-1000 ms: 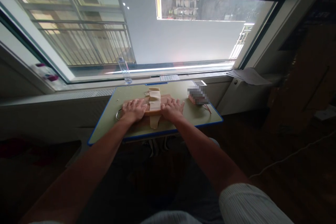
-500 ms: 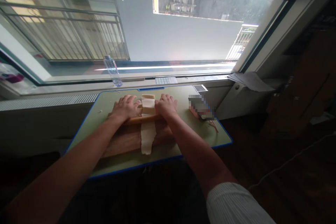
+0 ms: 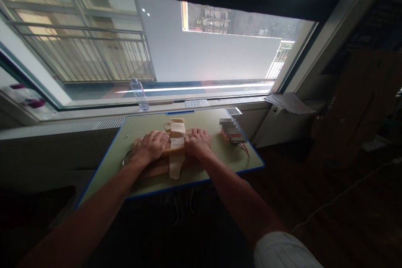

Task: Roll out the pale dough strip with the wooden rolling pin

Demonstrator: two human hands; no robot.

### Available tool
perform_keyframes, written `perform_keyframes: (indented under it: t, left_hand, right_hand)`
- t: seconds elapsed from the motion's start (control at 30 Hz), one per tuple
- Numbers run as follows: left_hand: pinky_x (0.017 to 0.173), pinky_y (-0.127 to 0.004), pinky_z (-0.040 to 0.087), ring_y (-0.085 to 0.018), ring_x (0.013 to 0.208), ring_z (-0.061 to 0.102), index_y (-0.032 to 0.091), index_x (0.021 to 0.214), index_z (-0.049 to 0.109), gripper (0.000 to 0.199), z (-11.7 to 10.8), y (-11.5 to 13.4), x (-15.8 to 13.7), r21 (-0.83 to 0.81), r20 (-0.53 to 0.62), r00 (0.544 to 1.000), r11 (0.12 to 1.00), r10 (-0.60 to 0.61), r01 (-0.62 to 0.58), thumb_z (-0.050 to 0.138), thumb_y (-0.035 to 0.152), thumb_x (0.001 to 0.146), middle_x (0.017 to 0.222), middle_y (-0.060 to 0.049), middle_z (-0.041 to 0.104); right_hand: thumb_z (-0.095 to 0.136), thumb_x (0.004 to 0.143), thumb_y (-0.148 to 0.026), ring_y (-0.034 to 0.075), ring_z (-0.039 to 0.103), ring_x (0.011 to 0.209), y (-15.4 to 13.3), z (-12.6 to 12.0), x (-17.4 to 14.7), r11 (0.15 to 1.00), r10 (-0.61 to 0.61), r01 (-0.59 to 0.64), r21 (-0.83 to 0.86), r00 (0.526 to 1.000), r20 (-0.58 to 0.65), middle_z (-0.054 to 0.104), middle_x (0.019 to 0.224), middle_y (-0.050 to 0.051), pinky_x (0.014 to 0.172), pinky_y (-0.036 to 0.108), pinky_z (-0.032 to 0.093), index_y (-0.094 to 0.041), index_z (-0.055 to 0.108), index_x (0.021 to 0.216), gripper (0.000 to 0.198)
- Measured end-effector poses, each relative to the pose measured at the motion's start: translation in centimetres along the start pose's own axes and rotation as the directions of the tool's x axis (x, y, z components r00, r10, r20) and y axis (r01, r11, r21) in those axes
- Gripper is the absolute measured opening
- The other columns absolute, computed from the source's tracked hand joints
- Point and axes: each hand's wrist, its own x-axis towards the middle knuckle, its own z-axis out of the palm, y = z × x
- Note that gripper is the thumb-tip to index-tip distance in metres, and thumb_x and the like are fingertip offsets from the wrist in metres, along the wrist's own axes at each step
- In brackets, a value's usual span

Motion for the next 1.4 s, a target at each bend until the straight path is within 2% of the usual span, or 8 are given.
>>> perform_keyframes:
  t: [0.13, 0.23, 0.4, 0.5, 0.63, 0.8, 1.1, 1.4]
  left_hand:
    - [0.127, -0.054, 0.032, -0.033, 0.147, 0.049, 0.028, 0.147, 0.062, 0.051, -0.6, 0.6, -4.2, -0.010, -0.010, 0.999, 0.999, 0.042, -0.042, 0.041, 0.052, 0.107, 0.159, -0.011, 0.059]
    - [0.122, -0.049, 0.038, -0.031, 0.143, 0.053, 0.028, 0.139, 0.065, 0.049, -1.4, 0.2, -6.2, -0.085, 0.014, 0.992, 0.988, 0.128, -0.126, 0.053, 0.058, 0.102, 0.150, -0.010, 0.064]
    - [0.099, -0.042, 0.051, -0.028, 0.115, 0.066, 0.025, 0.104, 0.070, 0.021, -2.5, -1.0, -6.4, -0.160, 0.007, 0.967, 0.955, 0.255, -0.250, 0.061, 0.044, 0.098, 0.114, -0.007, 0.075]
    - [0.100, -0.044, 0.050, -0.028, 0.113, 0.067, 0.025, 0.096, 0.071, 0.024, -2.4, -1.1, -5.9, -0.127, -0.010, 0.974, 0.966, 0.225, -0.224, 0.052, 0.040, 0.103, 0.109, -0.008, 0.076]
    - [0.101, -0.047, 0.049, -0.032, 0.121, 0.065, 0.028, 0.111, 0.072, 0.028, -2.5, -0.4, -6.1, -0.089, 0.067, 0.979, 0.979, 0.191, -0.185, 0.060, 0.051, 0.099, 0.122, -0.010, 0.075]
    - [0.100, -0.048, 0.049, -0.032, 0.121, 0.066, 0.028, 0.118, 0.071, 0.024, -3.5, 0.3, -5.9, -0.055, 0.218, 0.951, 0.976, 0.217, -0.210, 0.062, 0.035, 0.097, 0.125, -0.010, 0.075]
    - [0.109, -0.048, 0.046, -0.030, 0.125, 0.063, 0.032, 0.122, 0.072, 0.028, -2.4, -1.1, 0.2, -0.060, 0.130, 0.977, 0.985, 0.167, -0.160, 0.058, 0.038, 0.098, 0.130, -0.006, 0.074]
    - [0.113, -0.046, 0.045, -0.029, 0.130, 0.059, 0.035, 0.127, 0.075, 0.034, -2.0, -2.1, -2.4, -0.137, 0.125, 0.973, 0.975, 0.193, -0.175, 0.063, 0.038, 0.095, 0.131, -0.005, 0.070]
  right_hand:
    - [0.042, 0.107, -0.048, 0.038, 0.040, 0.152, 0.2, -0.3, -4.1, 0.999, -0.026, 0.024, -0.039, 0.998, -0.057, 0.051, 0.165, 0.016, 0.124, 0.061, 0.027, -0.020, 0.054, 0.158, 0.059]
    - [0.040, 0.108, -0.050, 0.037, 0.033, 0.157, 0.6, -0.3, -5.3, 0.998, -0.049, 0.047, -0.049, 0.997, -0.054, 0.047, 0.169, 0.014, 0.128, 0.061, 0.021, -0.020, 0.051, 0.160, 0.060]
    - [0.045, 0.108, -0.051, 0.035, 0.036, 0.155, 1.0, 0.0, -3.1, 0.995, -0.103, 0.103, -0.017, 0.994, -0.042, 0.048, 0.167, 0.013, 0.127, 0.058, 0.023, -0.021, 0.054, 0.156, 0.058]
    - [0.048, 0.107, -0.051, 0.032, 0.041, 0.151, 0.7, 0.3, -0.4, 0.984, -0.179, 0.180, 0.017, 0.982, -0.053, 0.053, 0.163, 0.012, 0.126, 0.052, 0.028, -0.022, 0.058, 0.151, 0.053]
    - [0.050, 0.106, -0.049, 0.030, 0.046, 0.147, -0.3, 0.9, 2.0, 0.972, -0.224, 0.227, 0.063, 0.973, -0.048, 0.057, 0.159, 0.012, 0.122, 0.044, 0.033, -0.019, 0.059, 0.150, 0.053]
    - [0.054, 0.105, -0.047, 0.030, 0.043, 0.150, -0.4, 0.9, 2.2, 0.960, -0.263, 0.266, 0.088, 0.964, -0.042, 0.056, 0.160, 0.012, 0.125, 0.046, 0.028, -0.020, 0.058, 0.151, 0.054]
    - [0.059, 0.105, -0.047, 0.027, 0.057, 0.131, 0.3, -1.1, 3.5, 0.919, -0.369, 0.367, 0.143, 0.929, -0.016, 0.071, 0.136, 0.009, 0.115, 0.040, 0.040, -0.024, 0.076, 0.116, 0.031]
    - [0.069, 0.098, -0.035, 0.028, 0.051, 0.140, 3.2, 0.1, -1.3, 0.873, -0.453, 0.458, 0.170, 0.889, -0.069, 0.069, 0.142, 0.007, 0.122, 0.044, 0.037, -0.029, 0.076, 0.121, 0.025]
